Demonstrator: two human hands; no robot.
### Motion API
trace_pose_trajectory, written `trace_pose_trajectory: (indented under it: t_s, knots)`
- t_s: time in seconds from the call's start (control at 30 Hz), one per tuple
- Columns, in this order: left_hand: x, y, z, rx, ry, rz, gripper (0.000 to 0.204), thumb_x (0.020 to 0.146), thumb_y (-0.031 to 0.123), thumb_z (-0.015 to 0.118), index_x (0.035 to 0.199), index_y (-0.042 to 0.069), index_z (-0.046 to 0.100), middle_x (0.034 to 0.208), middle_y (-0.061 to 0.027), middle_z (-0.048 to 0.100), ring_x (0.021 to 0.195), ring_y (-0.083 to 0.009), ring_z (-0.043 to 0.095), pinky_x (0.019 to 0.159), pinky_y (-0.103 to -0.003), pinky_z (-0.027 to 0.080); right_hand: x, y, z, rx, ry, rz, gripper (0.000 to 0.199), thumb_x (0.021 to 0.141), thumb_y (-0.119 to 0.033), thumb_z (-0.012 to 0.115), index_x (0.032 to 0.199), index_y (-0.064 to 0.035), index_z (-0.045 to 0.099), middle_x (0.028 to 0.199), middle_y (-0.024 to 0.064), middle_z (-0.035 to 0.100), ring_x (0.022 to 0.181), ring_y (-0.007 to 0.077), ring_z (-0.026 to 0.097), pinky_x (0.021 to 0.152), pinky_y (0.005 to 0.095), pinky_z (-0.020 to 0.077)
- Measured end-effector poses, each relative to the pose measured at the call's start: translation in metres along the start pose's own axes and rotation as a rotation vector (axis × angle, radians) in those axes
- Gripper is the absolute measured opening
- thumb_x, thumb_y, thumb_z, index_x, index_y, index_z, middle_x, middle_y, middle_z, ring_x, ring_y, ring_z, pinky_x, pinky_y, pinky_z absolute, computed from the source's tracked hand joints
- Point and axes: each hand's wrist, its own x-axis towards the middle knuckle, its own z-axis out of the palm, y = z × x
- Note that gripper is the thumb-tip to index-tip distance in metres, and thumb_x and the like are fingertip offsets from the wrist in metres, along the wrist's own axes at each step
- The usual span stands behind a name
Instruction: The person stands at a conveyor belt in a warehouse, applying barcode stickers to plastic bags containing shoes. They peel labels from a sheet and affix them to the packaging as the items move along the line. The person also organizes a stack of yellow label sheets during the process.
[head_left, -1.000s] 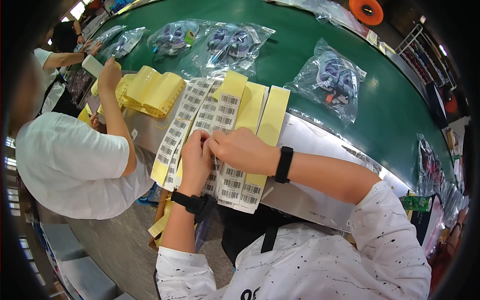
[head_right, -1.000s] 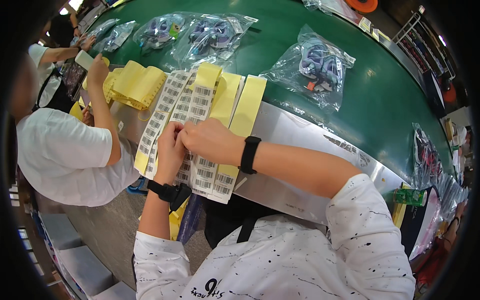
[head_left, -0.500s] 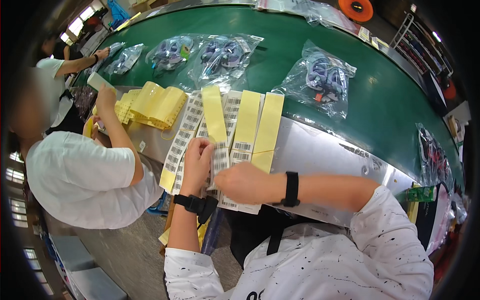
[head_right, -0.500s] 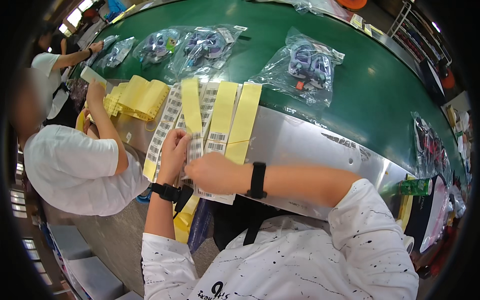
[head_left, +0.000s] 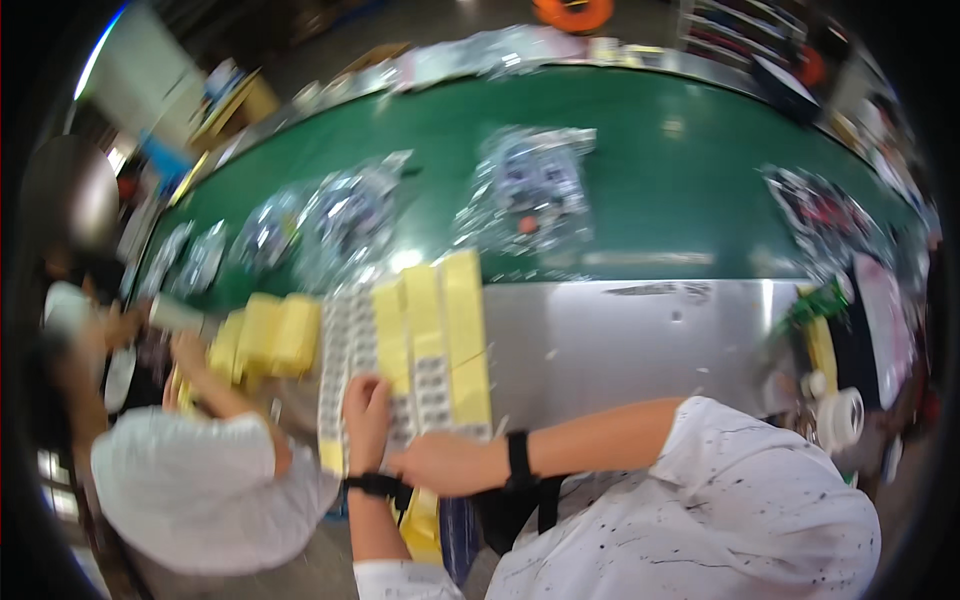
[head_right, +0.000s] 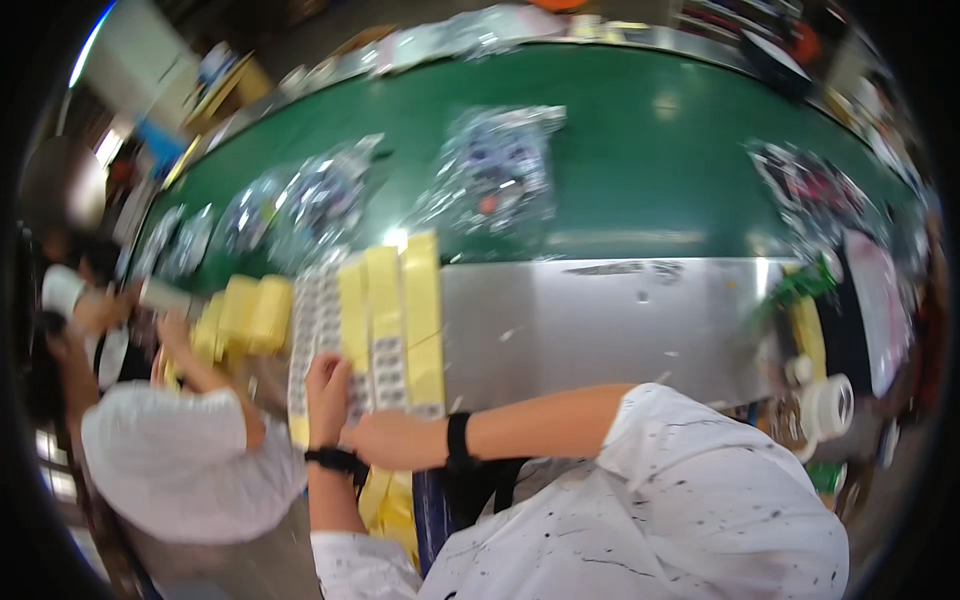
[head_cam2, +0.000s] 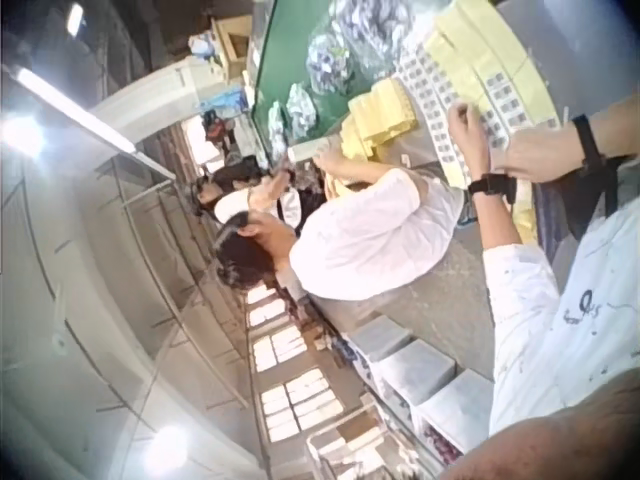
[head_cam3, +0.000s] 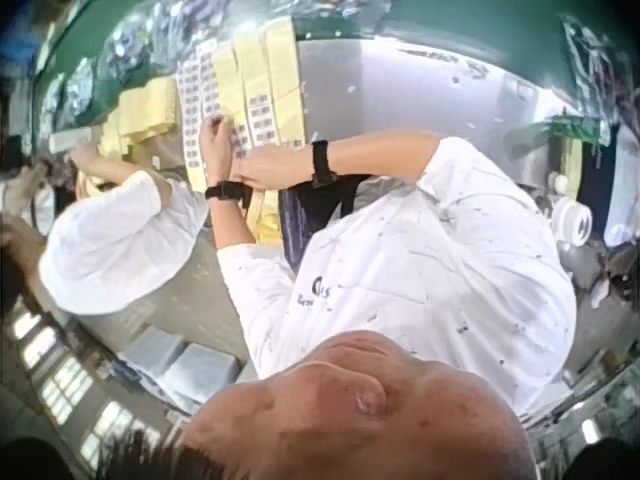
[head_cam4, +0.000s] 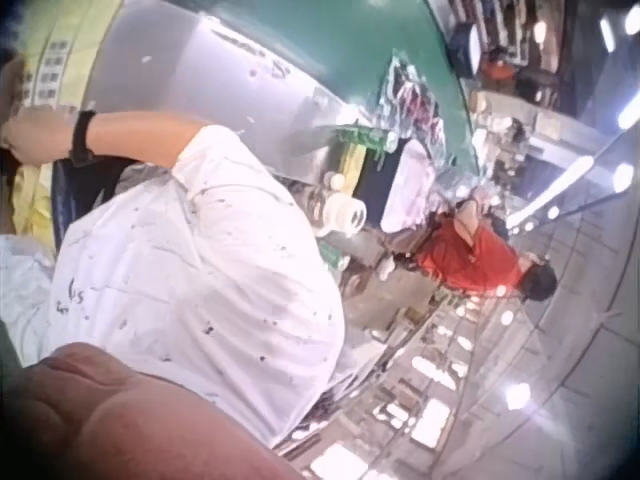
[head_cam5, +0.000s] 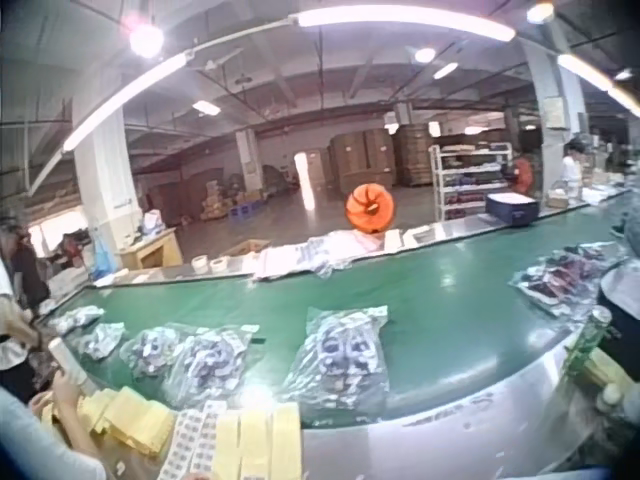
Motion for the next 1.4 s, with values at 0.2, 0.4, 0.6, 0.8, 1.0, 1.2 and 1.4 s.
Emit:
trace_pose_trajectory:
  t_s: [0.2, 0.4, 0.6, 0.8, 1.0, 1.2, 1.4]
  knots:
    - [0.005, -0.019, -0.001, 0.0, -0.118, -0.008, 0.01, 0.088, 0.009, 0.057, 0.098, 0.005, 0.056, 0.082, -0.0014, 0.054, 0.07, -0.0099, 0.052, 0.056, -0.024, 0.045, -0.053, 0.016, -0.01, 0.104, 0.09, -0.166, 0.012, 0.073, -0.009, 0.058, 0.078, 0.0017, 0.058, 0.068, 0.0201, 0.06, 0.065, 0.0358, 0.059, 0.06, 0.044, 0.0444]
    - [-0.021, 0.025, 0.009, 0.046, -0.143, -0.03, 0.023, 0.092, 0.017, 0.06, 0.106, 0.0, 0.057, 0.089, -0.0088, 0.062, 0.076, -0.0159, 0.058, 0.066, -0.027, 0.047, -0.18, 0.046, -0.092, 0.063, 0.445, 0.143, 0.023, 0.081, -0.011, 0.055, 0.1, 0.0016, 0.057, 0.076, 0.0186, 0.062, 0.065, 0.0311, 0.059, 0.06, 0.0414, 0.046]
    - [-0.072, 0.085, 0.04, 0.287, -0.044, 0.219, 0.033, 0.092, 0.019, 0.061, 0.11, -0.008, 0.055, 0.105, -0.0188, 0.06, 0.095, -0.0253, 0.058, 0.083, -0.034, 0.048, -0.264, 0.049, -0.127, 0.432, 0.793, 0.501, 0.021, 0.086, -0.012, 0.055, 0.1, 0.0027, 0.058, 0.077, 0.0164, 0.063, 0.057, 0.0254, 0.059, 0.056, 0.0372, 0.0474]
    - [-0.104, 0.117, 0.126, 0.327, -0.131, 0.271, 0.04, 0.094, 0.019, 0.059, 0.122, -0.009, 0.05, 0.122, -0.0219, 0.055, 0.106, -0.0291, 0.055, 0.094, -0.037, 0.044, -0.261, 0.074, -0.114, 0.058, 0.986, 0.235, 0.012, 0.088, -0.009, 0.054, 0.093, 0.0015, 0.057, 0.071, 0.0134, 0.058, 0.06, 0.0258, 0.058, 0.058, 0.0352, 0.0453]
    - [-0.066, 0.177, 0.21, 0.334, -0.659, 0.454, 0.032, 0.094, 0.006, 0.054, 0.123, -0.005, 0.05, 0.122, -0.0189, 0.055, 0.108, -0.0275, 0.056, 0.094, -0.036, 0.044, -0.259, 0.083, -0.109, 0.197, 1.007, 0.156, 0.012, 0.084, -0.01, 0.052, 0.088, -0.0006, 0.058, 0.068, 0.0163, 0.06, 0.064, 0.0321, 0.059, 0.06, 0.0417, 0.0444]
    - [-0.036, 0.248, 0.352, 0.578, -0.97, 1.225, 0.024, 0.085, 0.001, 0.057, 0.109, 0.0, 0.055, 0.098, -0.0134, 0.059, 0.087, -0.0245, 0.06, 0.073, -0.034, 0.05, -0.265, 0.078, -0.109, 0.075, 0.939, 0.105, 0.016, 0.083, -0.012, 0.054, 0.089, 0.0026, 0.055, 0.078, 0.0204, 0.061, 0.075, 0.0411, 0.059, 0.067, 0.0465, 0.0473]
    - [-0.043, 0.302, 0.517, 0.751, -1.132, 1.807, 0.038, 0.081, 0.003, 0.06, 0.118, -0.001, 0.052, 0.119, -0.0167, 0.055, 0.109, -0.0355, 0.052, 0.093, -0.042, 0.044, -0.27, 0.079, -0.103, -0.07, 0.861, 0.12, 0.012, 0.084, -0.008, 0.05, 0.082, 0.0039, 0.052, 0.078, 0.0208, 0.058, 0.076, 0.0395, 0.06, 0.066, 0.0453, 0.0478]
